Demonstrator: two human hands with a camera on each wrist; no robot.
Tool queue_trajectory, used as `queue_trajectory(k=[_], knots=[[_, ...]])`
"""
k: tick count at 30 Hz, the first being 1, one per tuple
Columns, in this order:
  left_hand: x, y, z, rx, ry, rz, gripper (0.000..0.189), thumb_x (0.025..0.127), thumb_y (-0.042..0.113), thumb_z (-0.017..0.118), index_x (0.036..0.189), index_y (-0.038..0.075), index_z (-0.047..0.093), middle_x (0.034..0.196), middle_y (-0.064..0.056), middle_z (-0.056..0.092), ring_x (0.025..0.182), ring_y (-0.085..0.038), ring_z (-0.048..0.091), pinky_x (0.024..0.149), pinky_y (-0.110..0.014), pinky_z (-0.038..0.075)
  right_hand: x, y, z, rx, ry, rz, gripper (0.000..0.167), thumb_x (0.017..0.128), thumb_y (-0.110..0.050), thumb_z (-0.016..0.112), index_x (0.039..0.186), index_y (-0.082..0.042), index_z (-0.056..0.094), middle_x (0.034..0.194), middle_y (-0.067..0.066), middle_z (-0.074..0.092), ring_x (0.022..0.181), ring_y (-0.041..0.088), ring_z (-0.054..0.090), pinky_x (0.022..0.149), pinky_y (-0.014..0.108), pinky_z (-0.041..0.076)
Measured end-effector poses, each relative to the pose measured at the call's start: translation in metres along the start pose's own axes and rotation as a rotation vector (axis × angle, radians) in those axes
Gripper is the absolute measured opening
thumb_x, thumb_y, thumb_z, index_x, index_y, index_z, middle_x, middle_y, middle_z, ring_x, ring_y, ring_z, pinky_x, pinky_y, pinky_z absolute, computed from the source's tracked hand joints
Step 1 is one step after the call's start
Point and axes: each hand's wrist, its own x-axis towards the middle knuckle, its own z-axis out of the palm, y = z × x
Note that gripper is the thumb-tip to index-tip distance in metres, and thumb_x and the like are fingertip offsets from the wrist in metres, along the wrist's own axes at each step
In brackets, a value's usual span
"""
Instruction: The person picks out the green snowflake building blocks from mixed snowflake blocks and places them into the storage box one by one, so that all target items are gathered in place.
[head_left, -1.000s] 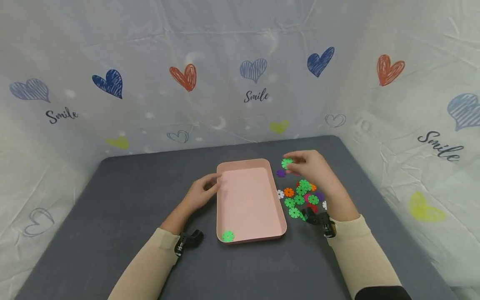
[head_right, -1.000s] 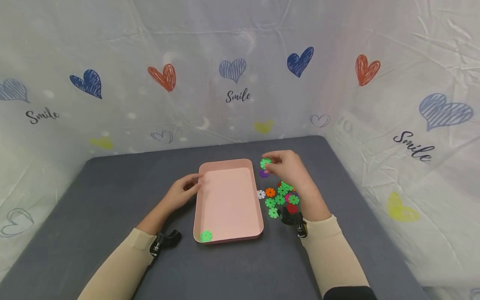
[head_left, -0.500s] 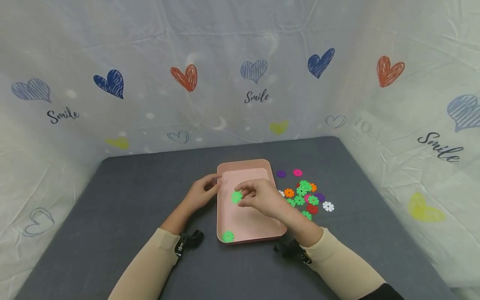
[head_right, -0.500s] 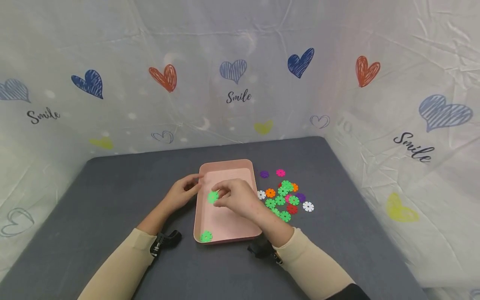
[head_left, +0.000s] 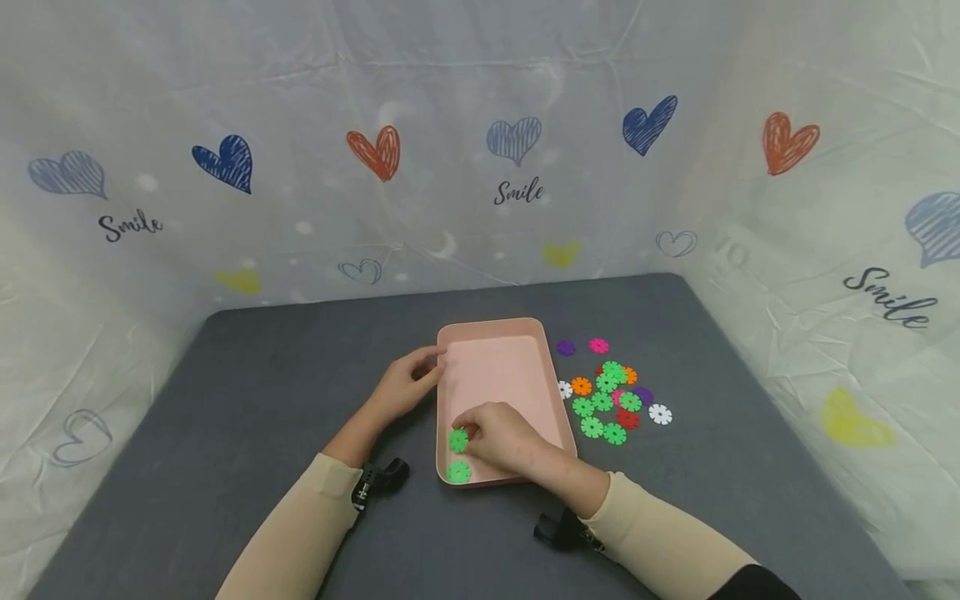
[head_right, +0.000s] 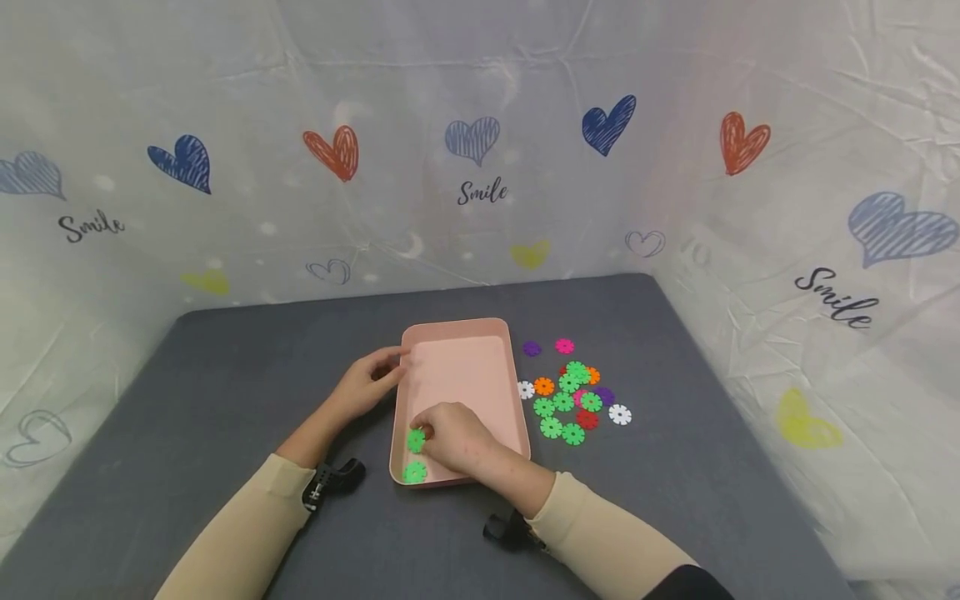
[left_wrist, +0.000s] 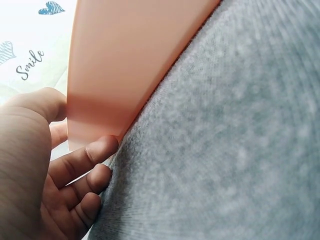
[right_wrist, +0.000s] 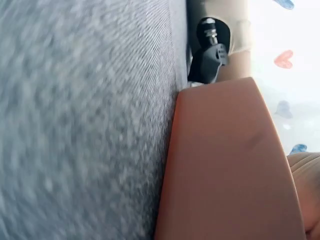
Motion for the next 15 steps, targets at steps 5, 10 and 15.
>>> queue_trajectory(k=[5,10,15], knots=[[0.001,0.000,-0.001,0.000,-0.008,-0.010,0.039,0.103,0.023,0.066,0.139,0.010,0.064,0.097,-0.005,0.071,0.080,-0.018,0.063,0.074,-0.038,0.050,0.002,0.003,0.004,-0.041,0.001,-0.022,0.026,0.083,-0.001,0.081,0.108,-0.004,0.080,0.084,-0.002,0.068,0.076,0.008,0.058,0.073,0.027,0.050],[0.001,0.001,-0.001,-0.004,-0.008,-0.007,0.039,0.103,0.023,0.066,0.139,0.009,0.064,0.096,-0.005,0.071,0.079,-0.017,0.062,0.074,-0.038,0.050,0.003,0.005,0.003,-0.063,-0.026,-0.035,0.029,0.081,-0.002,0.083,0.110,-0.003,0.080,0.088,0.000,0.069,0.078,0.011,0.056,0.075,0.028,0.049],[0.000,0.002,-0.001,-0.001,-0.010,0.001,0.040,0.103,0.023,0.066,0.139,0.007,0.063,0.096,-0.005,0.071,0.079,-0.017,0.062,0.073,-0.037,0.050,0.000,0.000,-0.018,-0.053,-0.042,-0.041,0.031,0.087,-0.006,0.078,0.118,-0.004,0.077,0.096,0.003,0.071,0.078,0.012,0.059,0.074,0.028,0.050]])
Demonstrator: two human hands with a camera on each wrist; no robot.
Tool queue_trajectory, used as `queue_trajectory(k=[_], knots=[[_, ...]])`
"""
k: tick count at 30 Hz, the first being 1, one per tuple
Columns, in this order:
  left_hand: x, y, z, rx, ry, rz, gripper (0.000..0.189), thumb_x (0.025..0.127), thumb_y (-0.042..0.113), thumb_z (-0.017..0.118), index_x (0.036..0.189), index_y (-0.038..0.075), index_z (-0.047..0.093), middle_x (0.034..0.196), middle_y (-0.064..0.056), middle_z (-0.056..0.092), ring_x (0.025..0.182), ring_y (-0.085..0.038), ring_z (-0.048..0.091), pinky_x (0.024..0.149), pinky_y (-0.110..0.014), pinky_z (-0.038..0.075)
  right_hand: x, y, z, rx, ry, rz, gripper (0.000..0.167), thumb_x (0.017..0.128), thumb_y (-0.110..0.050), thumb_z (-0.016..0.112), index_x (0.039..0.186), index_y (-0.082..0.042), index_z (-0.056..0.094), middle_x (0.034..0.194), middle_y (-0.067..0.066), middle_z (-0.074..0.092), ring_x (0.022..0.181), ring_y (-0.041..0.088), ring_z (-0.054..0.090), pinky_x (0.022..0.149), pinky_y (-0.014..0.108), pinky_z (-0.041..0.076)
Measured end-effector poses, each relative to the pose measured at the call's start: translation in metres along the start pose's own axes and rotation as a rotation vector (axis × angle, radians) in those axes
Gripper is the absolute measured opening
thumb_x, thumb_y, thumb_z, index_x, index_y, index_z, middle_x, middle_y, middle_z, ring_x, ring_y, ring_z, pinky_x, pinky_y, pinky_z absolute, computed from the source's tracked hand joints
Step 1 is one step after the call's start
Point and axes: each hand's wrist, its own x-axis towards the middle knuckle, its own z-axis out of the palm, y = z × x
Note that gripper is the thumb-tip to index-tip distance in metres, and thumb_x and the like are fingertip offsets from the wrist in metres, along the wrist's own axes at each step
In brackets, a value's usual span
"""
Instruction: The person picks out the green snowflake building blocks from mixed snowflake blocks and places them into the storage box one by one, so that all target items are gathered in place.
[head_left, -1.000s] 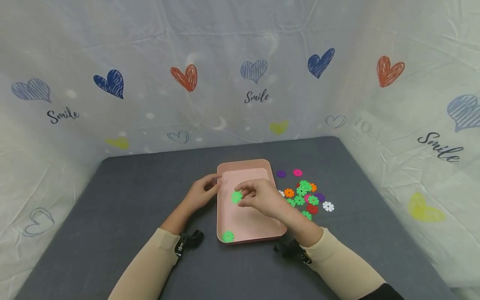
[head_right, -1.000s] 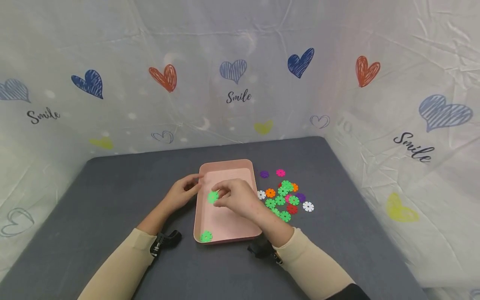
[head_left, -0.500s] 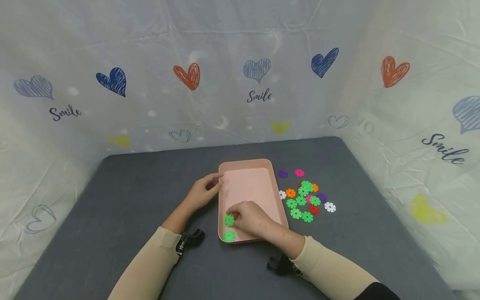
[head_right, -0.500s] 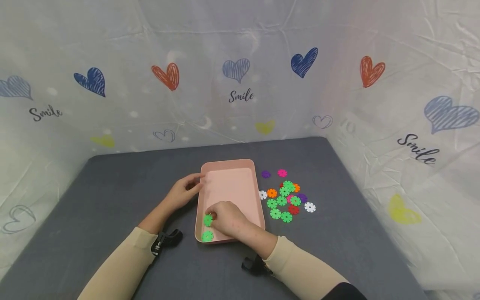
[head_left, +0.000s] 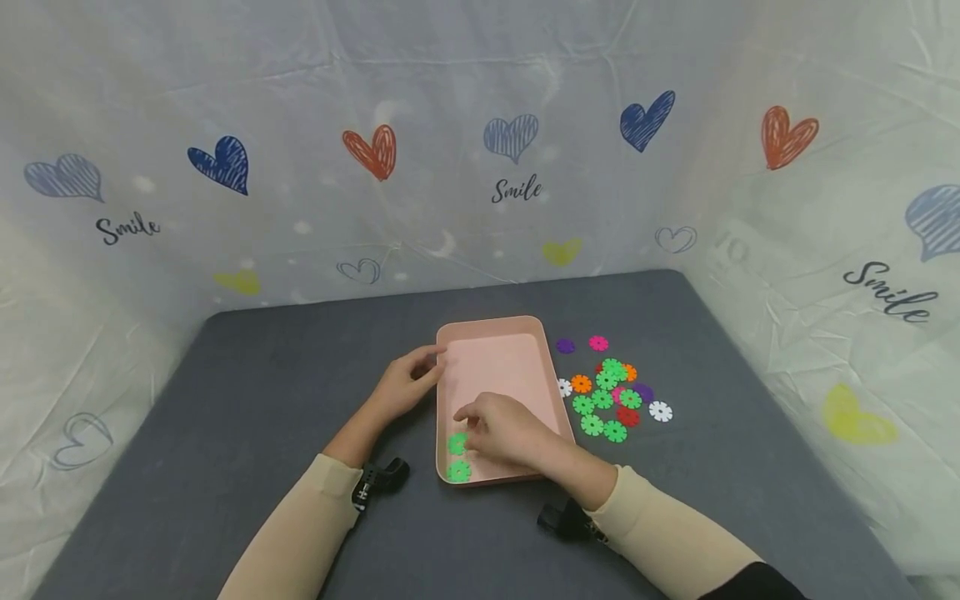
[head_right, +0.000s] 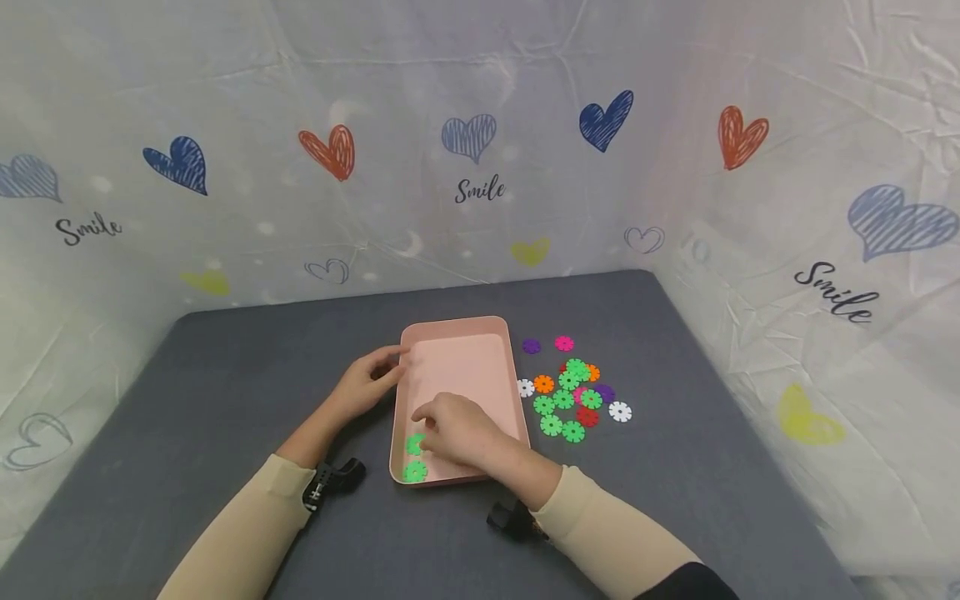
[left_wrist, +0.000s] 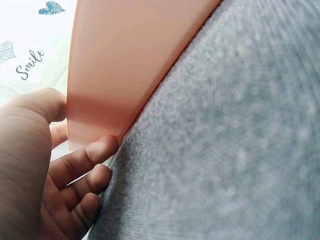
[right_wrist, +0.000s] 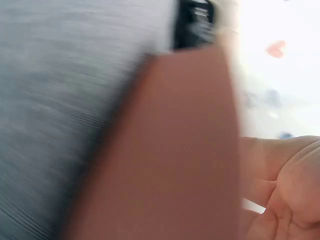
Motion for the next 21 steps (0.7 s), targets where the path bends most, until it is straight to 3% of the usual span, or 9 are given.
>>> queue_trajectory(k=[4,9,15,21], knots=[[0.000,0.001,0.000,0.012,-0.002,-0.010,0.041,0.103,0.024,0.066,0.140,0.008,0.062,0.096,-0.005,0.070,0.078,-0.016,0.061,0.072,-0.037,0.049,-0.009,-0.001,-0.036,0.014,0.042,-0.027,0.032,0.093,-0.014,0.077,0.124,-0.008,0.073,0.104,0.007,0.069,0.077,0.013,0.059,0.072,0.030,0.050],[0.001,0.002,0.001,0.013,0.000,-0.019,0.041,0.103,0.025,0.066,0.140,0.009,0.063,0.095,-0.004,0.070,0.077,-0.016,0.060,0.072,-0.037,0.048,-0.019,0.019,-0.085,-0.005,0.115,-0.042,0.032,0.096,-0.015,0.074,0.127,-0.009,0.071,0.107,0.006,0.067,0.081,0.013,0.060,0.071,0.033,0.051],[0.000,0.002,0.001,0.009,0.001,-0.023,0.040,0.103,0.024,0.066,0.140,0.010,0.063,0.095,-0.005,0.070,0.076,-0.017,0.061,0.071,-0.037,0.048,-0.030,0.062,-0.128,-0.092,0.165,0.117,0.032,0.099,-0.012,0.069,0.130,-0.006,0.069,0.111,0.009,0.066,0.090,0.022,0.059,0.079,0.042,0.052],[-0.001,0.002,0.002,0.027,-0.003,-0.039,0.041,0.104,0.024,0.064,0.141,0.009,0.061,0.100,-0.007,0.071,0.079,-0.017,0.062,0.071,-0.038,0.050,-0.039,0.106,-0.144,-0.110,0.050,0.270,0.035,0.099,-0.008,0.066,0.132,0.002,0.067,0.120,0.020,0.066,0.102,0.033,0.063,0.083,0.047,0.053]])
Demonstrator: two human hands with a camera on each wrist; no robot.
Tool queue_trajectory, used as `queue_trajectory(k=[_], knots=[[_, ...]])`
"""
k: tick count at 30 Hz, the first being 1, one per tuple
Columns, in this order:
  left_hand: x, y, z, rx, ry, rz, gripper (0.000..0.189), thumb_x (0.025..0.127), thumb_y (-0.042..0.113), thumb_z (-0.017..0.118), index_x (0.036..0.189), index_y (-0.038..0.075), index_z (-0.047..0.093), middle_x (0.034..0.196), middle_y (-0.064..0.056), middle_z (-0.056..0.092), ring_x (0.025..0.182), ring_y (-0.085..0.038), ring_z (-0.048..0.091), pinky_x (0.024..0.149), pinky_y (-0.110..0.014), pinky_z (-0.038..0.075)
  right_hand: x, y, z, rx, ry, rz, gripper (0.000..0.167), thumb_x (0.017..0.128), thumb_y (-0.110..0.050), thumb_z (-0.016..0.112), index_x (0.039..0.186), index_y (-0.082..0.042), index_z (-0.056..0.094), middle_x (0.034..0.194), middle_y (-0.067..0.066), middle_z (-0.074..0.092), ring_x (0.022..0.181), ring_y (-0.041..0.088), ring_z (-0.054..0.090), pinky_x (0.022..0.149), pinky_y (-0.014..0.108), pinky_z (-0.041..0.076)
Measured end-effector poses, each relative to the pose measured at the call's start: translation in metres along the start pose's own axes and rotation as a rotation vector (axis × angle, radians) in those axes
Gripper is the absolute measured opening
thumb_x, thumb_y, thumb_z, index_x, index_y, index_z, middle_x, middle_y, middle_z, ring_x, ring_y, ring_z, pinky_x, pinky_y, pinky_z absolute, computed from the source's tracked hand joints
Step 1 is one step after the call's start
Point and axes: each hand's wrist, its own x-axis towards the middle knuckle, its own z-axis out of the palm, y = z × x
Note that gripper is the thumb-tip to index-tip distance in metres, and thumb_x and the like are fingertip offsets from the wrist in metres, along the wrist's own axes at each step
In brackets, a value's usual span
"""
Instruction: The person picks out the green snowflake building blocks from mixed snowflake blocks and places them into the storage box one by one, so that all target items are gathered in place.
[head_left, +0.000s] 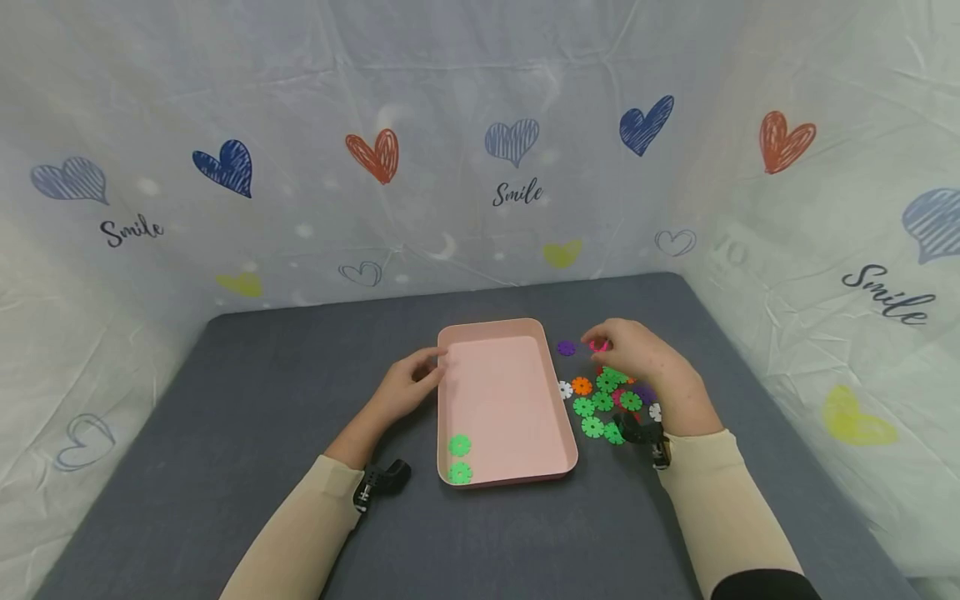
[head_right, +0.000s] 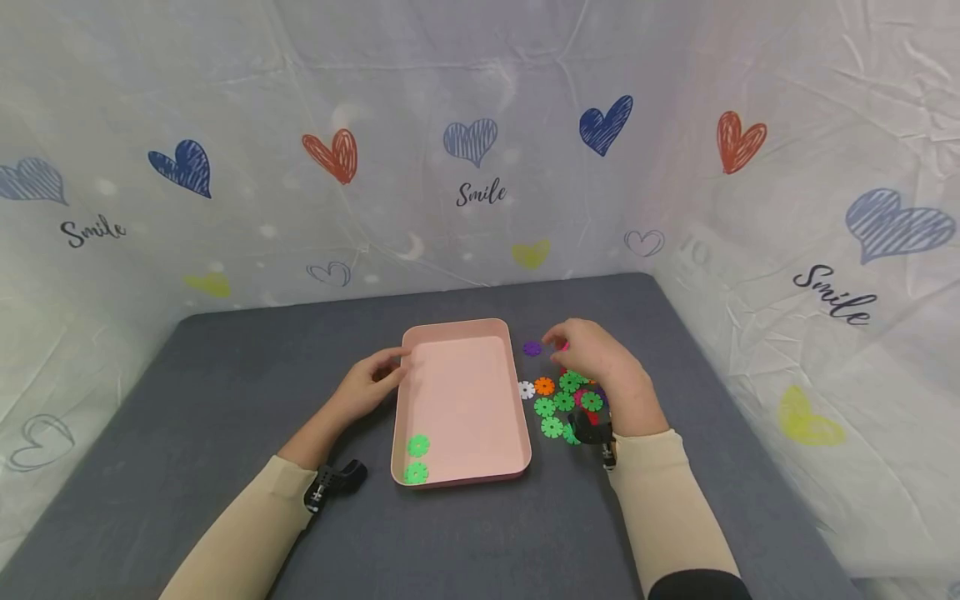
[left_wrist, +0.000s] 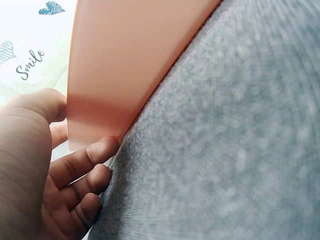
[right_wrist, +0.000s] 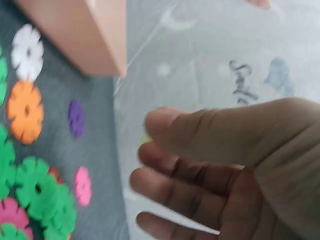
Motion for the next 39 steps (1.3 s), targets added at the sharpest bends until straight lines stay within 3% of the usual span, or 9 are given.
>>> queue_trajectory(k=[5,12,18,22,26,31,35,39], knots=[[0.001,-0.001,0.001,-0.001,0.001,-0.021,0.040,0.104,0.025,0.064,0.142,0.011,0.062,0.101,-0.008,0.071,0.081,-0.019,0.063,0.073,-0.039,0.050,0.003,0.020,0.003,-0.042,-0.051,0.129,0.040,0.093,-0.003,0.068,0.132,0.007,0.064,0.127,0.028,0.064,0.111,0.041,0.061,0.088,0.052,0.052],[0.001,-0.001,0.002,-0.014,0.005,-0.013,0.039,0.104,0.023,0.064,0.141,0.011,0.062,0.098,-0.006,0.071,0.078,-0.019,0.061,0.071,-0.038,0.049,0.004,0.035,0.008,-0.055,-0.052,0.238,0.043,0.086,-0.001,0.070,0.128,0.009,0.066,0.130,0.029,0.062,0.103,0.037,0.061,0.091,0.054,0.051],[0.001,-0.001,0.001,-0.006,0.000,-0.011,0.040,0.104,0.025,0.064,0.141,0.011,0.062,0.098,-0.006,0.070,0.078,-0.019,0.061,0.071,-0.037,0.049,0.005,0.041,0.010,-0.005,-0.028,0.276,0.011,0.087,-0.003,0.074,0.098,-0.001,0.070,0.097,0.016,0.066,0.077,0.027,0.057,0.070,0.043,0.051],[0.000,0.000,0.001,-0.011,-0.002,-0.016,0.040,0.104,0.025,0.064,0.141,0.011,0.062,0.099,-0.007,0.071,0.078,-0.019,0.061,0.071,-0.038,0.049,0.004,0.043,0.007,0.010,0.014,0.239,0.009,0.087,-0.003,0.074,0.086,-0.004,0.066,0.080,0.008,0.061,0.068,0.023,0.052,0.063,0.038,0.044],[0.000,0.000,0.001,-0.004,0.003,-0.006,0.040,0.103,0.024,0.065,0.141,0.010,0.062,0.098,-0.006,0.070,0.078,-0.018,0.060,0.071,-0.037,0.048,0.000,0.037,-0.001,0.052,0.057,0.175,0.016,0.090,-0.007,0.075,0.103,-0.001,0.068,0.086,0.009,0.063,0.071,0.024,0.057,0.066,0.039,0.046],[-0.001,0.000,0.001,0.000,0.011,0.010,0.040,0.103,0.023,0.066,0.140,0.008,0.062,0.097,-0.006,0.071,0.077,-0.017,0.060,0.070,-0.035,0.048,-0.005,0.014,-0.010,0.254,0.063,0.135,0.038,0.099,-0.014,0.070,0.136,-0.005,0.066,0.103,0.013,0.070,0.088,0.032,0.071,0.079,0.044,0.056],[-0.001,-0.001,0.000,-0.007,0.013,0.012,0.040,0.103,0.022,0.066,0.140,0.008,0.062,0.096,-0.006,0.070,0.076,-0.017,0.060,0.069,-0.035,0.048,-0.008,-0.016,-0.009,0.423,0.094,0.076,0.040,0.101,-0.017,0.069,0.138,-0.004,0.065,0.115,0.015,0.072,0.097,0.028,0.074,0.089,0.046,0.056],[0.000,-0.001,0.001,-0.009,0.015,0.015,0.040,0.103,0.022,0.065,0.140,0.009,0.062,0.095,-0.005,0.070,0.075,-0.017,0.059,0.069,-0.036,0.048,-0.010,-0.046,-0.003,0.523,0.112,0.010,0.043,0.099,-0.015,0.071,0.139,-0.003,0.064,0.111,0.015,0.070,0.097,0.022,0.074,0.089,0.042,0.056]])
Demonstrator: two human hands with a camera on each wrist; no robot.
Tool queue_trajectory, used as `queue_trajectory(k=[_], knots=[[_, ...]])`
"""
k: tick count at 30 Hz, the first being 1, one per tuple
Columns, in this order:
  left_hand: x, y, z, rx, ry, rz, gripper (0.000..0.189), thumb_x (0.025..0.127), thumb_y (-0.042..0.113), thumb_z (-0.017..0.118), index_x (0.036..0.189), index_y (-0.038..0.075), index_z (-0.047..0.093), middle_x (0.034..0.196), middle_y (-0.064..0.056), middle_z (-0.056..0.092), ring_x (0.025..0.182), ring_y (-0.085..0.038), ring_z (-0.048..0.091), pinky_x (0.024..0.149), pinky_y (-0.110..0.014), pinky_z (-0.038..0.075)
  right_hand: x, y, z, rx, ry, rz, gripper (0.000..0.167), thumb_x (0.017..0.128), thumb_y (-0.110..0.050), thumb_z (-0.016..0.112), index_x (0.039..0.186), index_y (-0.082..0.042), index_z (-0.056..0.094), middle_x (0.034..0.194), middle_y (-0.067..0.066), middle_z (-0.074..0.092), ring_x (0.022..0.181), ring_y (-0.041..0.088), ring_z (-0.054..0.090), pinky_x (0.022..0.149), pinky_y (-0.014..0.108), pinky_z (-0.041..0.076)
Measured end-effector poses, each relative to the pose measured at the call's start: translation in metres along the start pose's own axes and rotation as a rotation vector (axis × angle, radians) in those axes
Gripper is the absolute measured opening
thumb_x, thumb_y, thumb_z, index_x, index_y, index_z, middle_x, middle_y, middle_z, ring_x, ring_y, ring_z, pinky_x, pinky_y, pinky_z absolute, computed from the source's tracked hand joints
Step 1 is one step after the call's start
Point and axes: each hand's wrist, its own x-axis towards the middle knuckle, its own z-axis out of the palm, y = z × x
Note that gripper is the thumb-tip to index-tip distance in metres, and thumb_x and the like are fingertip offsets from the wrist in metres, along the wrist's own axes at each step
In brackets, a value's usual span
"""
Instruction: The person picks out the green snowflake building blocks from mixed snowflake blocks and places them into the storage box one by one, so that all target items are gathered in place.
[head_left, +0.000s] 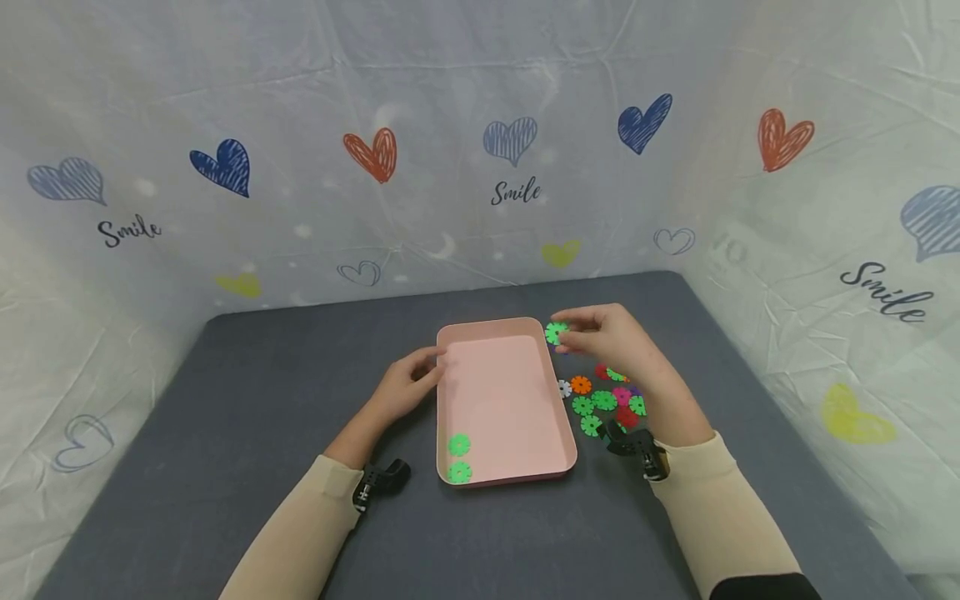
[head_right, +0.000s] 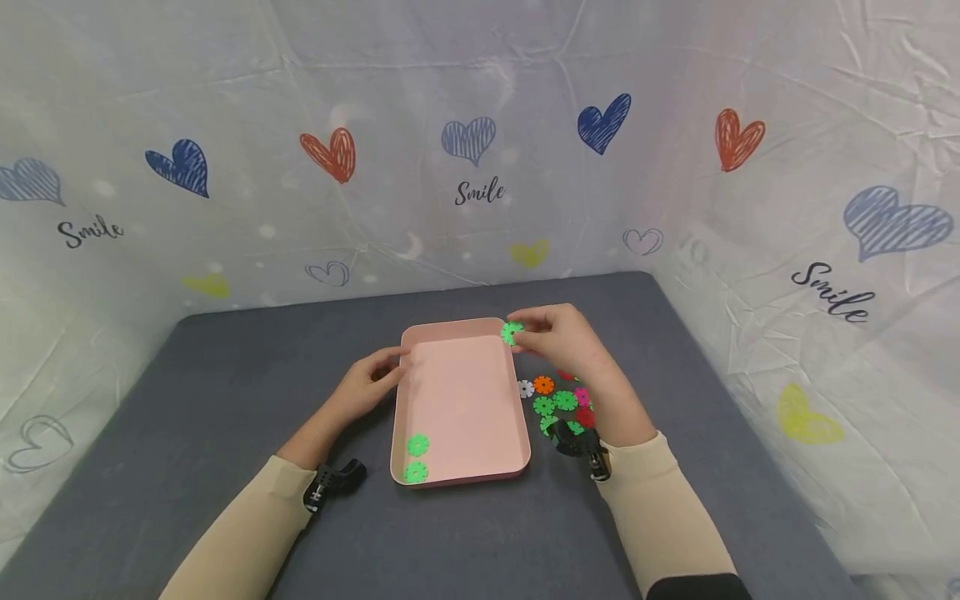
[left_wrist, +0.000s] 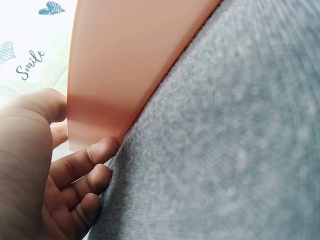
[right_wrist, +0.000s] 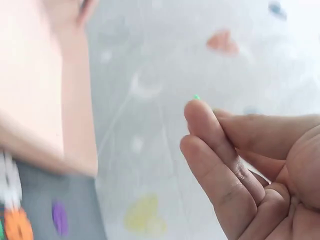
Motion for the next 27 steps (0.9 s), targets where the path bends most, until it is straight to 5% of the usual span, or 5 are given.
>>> queue_trajectory(k=[8,13,20,27], knots=[[0.000,0.001,0.000,-0.004,-0.010,0.006,0.040,0.103,0.025,0.065,0.140,0.010,0.063,0.095,-0.004,0.069,0.075,-0.017,0.058,0.069,-0.036,0.047,-0.001,-0.028,0.036,0.062,-0.045,-0.021,0.042,0.093,-0.013,0.077,0.135,-0.015,0.070,0.110,0.010,0.066,0.097,0.022,0.061,0.082,0.036,0.051],[0.000,0.000,-0.001,0.001,-0.001,-0.005,0.039,0.103,0.023,0.065,0.140,0.010,0.063,0.094,-0.004,0.069,0.075,-0.017,0.059,0.070,-0.037,0.048,0.002,-0.034,0.072,0.021,-0.117,-0.078,0.042,0.093,-0.011,0.077,0.133,-0.005,0.069,0.102,0.005,0.069,0.097,0.024,0.068,0.084,0.036,0.053],[0.001,0.000,-0.001,-0.007,-0.004,0.010,0.038,0.104,0.022,0.065,0.140,0.009,0.063,0.094,-0.005,0.069,0.076,-0.017,0.060,0.070,-0.038,0.048,0.015,-0.019,0.134,-0.214,-0.161,-0.168,0.033,0.091,-0.001,0.073,0.124,-0.001,0.073,0.082,-0.002,0.069,0.072,0.014,0.065,0.067,0.028,0.049],[0.001,-0.002,-0.001,-0.012,-0.002,0.014,0.038,0.104,0.023,0.065,0.139,0.010,0.063,0.095,-0.006,0.070,0.077,-0.018,0.060,0.070,-0.038,0.048,0.021,-0.001,0.169,-0.494,-0.160,-0.221,0.027,0.091,-0.004,0.072,0.118,-0.006,0.077,0.077,-0.004,0.063,0.069,0.010,0.053,0.070,0.028,0.046]])
